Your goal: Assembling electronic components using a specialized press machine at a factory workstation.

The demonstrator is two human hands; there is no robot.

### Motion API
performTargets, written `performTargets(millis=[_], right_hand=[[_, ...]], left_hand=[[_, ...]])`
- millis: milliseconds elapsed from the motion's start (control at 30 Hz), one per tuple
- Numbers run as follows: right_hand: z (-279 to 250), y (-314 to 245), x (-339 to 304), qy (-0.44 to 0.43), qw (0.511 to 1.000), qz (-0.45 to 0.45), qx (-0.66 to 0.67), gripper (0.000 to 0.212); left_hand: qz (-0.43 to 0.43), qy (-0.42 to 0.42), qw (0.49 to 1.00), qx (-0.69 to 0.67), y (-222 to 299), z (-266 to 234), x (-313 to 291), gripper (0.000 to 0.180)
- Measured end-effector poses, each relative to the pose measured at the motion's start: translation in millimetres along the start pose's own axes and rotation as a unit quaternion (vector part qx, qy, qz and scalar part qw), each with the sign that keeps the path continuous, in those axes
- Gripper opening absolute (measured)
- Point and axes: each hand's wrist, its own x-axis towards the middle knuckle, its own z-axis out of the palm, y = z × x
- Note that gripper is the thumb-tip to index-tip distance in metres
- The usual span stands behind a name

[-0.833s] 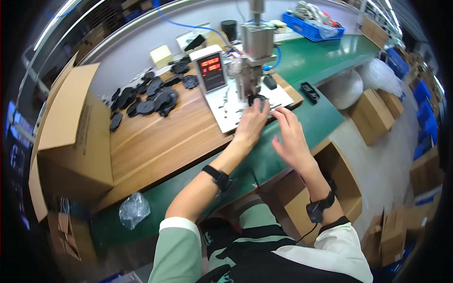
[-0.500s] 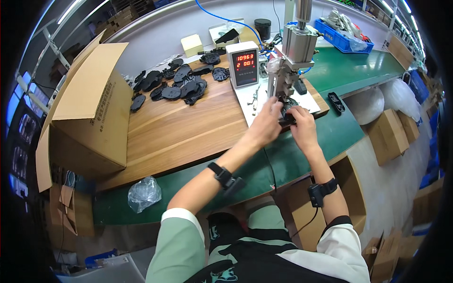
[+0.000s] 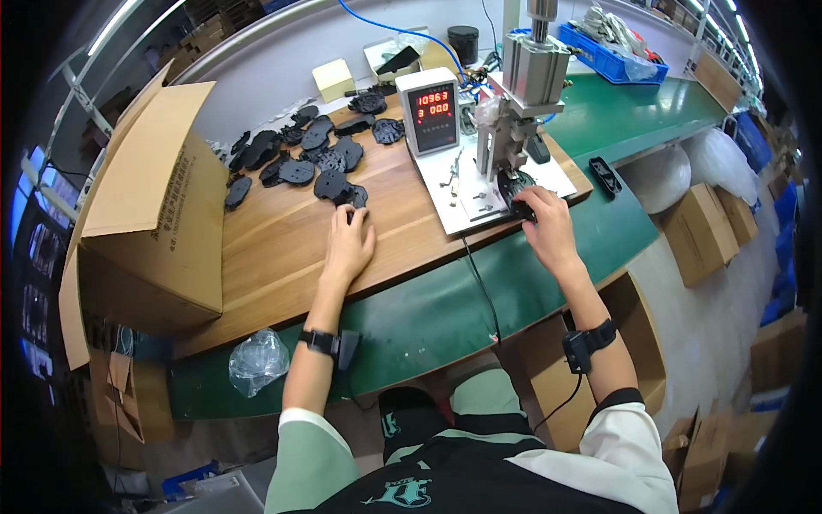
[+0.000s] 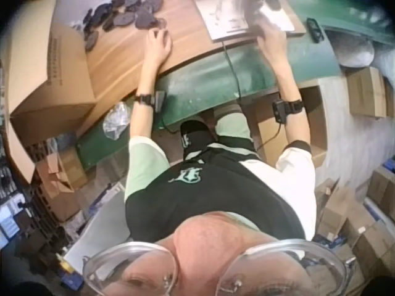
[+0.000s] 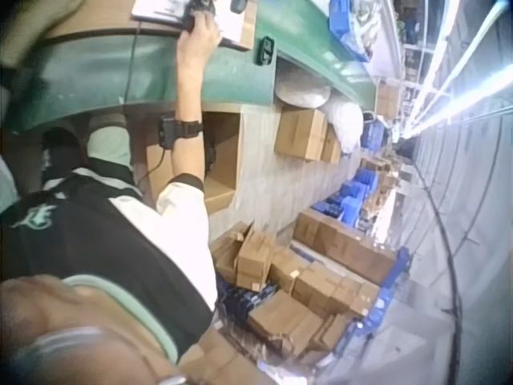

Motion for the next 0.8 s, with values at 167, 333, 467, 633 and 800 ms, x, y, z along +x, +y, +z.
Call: performTargets(millis=[167,333,467,633,800], right_hand=[[4,1,2,0.016,1.000,-0.021,0.002,0.041],[7,-2,4,0.006,1.000,-0.009,-0.001,0.042],[4,-4,3,0.002,1.000,-0.006,-0.007,0.041],[3,-5,3,-0.001,1.000,-0.004,-0.014,0.040],[2,-4,4,-0.003,1.000,-0.003,-0.009,0.040]], left_hand=[[0.099,0.051,0.994,-0.018,18,-9,-37,0.043],[0.185,-0.008,0.983,-0.004,35,-12,-53,0.056],[0.214,-0.037,0.976,-0.006,57,-17,-57,0.052],[0.214,0.043,0.976,-0.020,62,-22,-58,0.045],[0.135,0.152,0.976,-0.072,57,-22,-58,0.038]])
